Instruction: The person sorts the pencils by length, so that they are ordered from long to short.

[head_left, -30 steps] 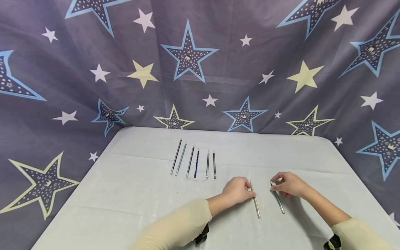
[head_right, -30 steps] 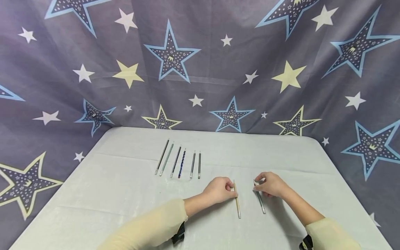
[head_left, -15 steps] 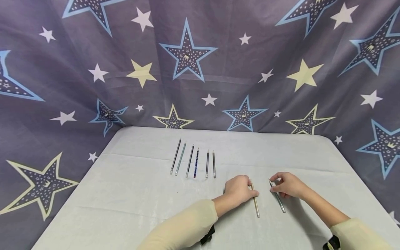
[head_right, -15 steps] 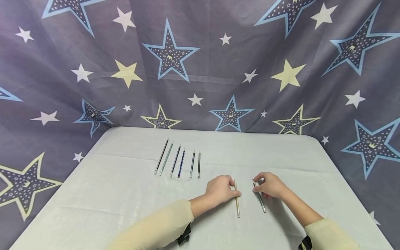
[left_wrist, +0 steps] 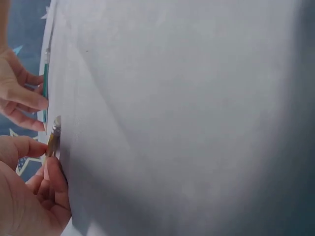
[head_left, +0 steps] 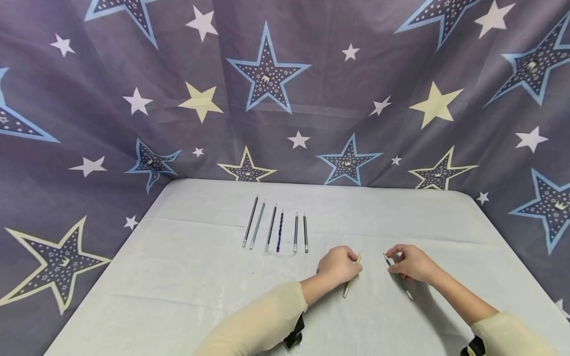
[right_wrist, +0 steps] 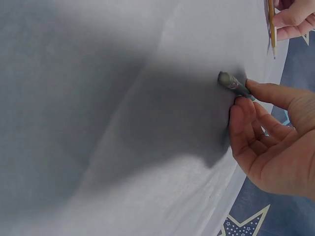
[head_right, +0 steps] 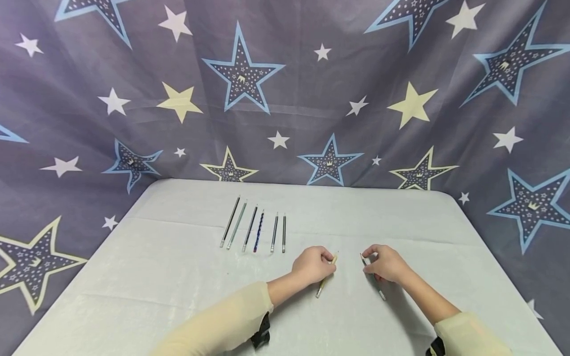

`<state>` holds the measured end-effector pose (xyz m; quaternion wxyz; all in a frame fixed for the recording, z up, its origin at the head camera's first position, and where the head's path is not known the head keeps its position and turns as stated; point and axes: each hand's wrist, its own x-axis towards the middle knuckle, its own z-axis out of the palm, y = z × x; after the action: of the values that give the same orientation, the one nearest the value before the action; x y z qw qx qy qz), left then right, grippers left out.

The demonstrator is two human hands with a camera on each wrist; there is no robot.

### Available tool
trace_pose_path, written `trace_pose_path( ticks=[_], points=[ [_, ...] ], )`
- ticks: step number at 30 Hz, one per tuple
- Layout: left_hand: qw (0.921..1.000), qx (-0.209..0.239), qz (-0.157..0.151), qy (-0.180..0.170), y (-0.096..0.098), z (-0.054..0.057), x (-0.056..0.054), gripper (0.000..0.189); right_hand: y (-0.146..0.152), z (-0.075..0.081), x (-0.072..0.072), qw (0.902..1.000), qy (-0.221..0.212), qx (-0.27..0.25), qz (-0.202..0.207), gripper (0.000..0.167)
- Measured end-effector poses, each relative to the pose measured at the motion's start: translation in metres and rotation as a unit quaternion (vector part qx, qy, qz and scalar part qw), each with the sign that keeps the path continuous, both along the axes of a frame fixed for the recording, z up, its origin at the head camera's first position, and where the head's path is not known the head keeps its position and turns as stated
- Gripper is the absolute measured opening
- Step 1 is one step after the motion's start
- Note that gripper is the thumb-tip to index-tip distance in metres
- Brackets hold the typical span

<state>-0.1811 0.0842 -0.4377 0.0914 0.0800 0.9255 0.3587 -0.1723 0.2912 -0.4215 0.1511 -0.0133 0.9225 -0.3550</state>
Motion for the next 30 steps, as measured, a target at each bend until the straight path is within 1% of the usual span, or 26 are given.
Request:
trace_pose_path(
  ticks=[3, 7, 12, 20, 23, 25, 29, 30],
  points=[
    [0.9985, 0.05, 0.004, -0.022, -0.004, 0.0, -0.002, 0.01, 0.001, 0.002, 0.0, 1.0, -0.005, -0.003, -0.001, 0.035],
    [0.992, 0.121, 0.003, -0.037, -0.009, -0.002, -0.005, 0.009, 0.002, 0.006, -0.001, 0.9999, -0.011, -0.006, -0.002, 0.035],
    [0.984, 0.172, 0.005, -0.045, -0.014, -0.006, -0.007, 0.009, 0.004, 0.013, -0.001, 0.9998, -0.017, -0.008, -0.005, 0.035],
    [0.9781, 0.202, 0.01, -0.049, -0.017, -0.006, -0.006, 0.011, 0.013, 0.022, -0.002, 0.9996, -0.02, -0.016, 0.007, 0.031],
    [0.975, 0.213, 0.015, -0.061, -0.018, -0.006, -0.007, 0.011, 0.016, 0.026, -0.002, 0.9995, -0.024, -0.017, 0.014, 0.031],
    [0.9725, 0.221, 0.019, -0.072, -0.019, -0.007, -0.007, 0.012, 0.017, 0.029, -0.003, 0.9992, -0.032, -0.023, 0.013, 0.032],
    [0.9687, 0.233, 0.023, -0.082, -0.02, -0.006, -0.007, 0.012, 0.018, 0.034, -0.006, 0.9985, -0.042, -0.035, 0.003, 0.034],
    [0.9667, 0.24, 0.026, -0.086, -0.02, -0.006, -0.007, 0.013, 0.018, 0.034, -0.006, 0.9982, -0.044, -0.041, 0.003, 0.035]
  ],
)
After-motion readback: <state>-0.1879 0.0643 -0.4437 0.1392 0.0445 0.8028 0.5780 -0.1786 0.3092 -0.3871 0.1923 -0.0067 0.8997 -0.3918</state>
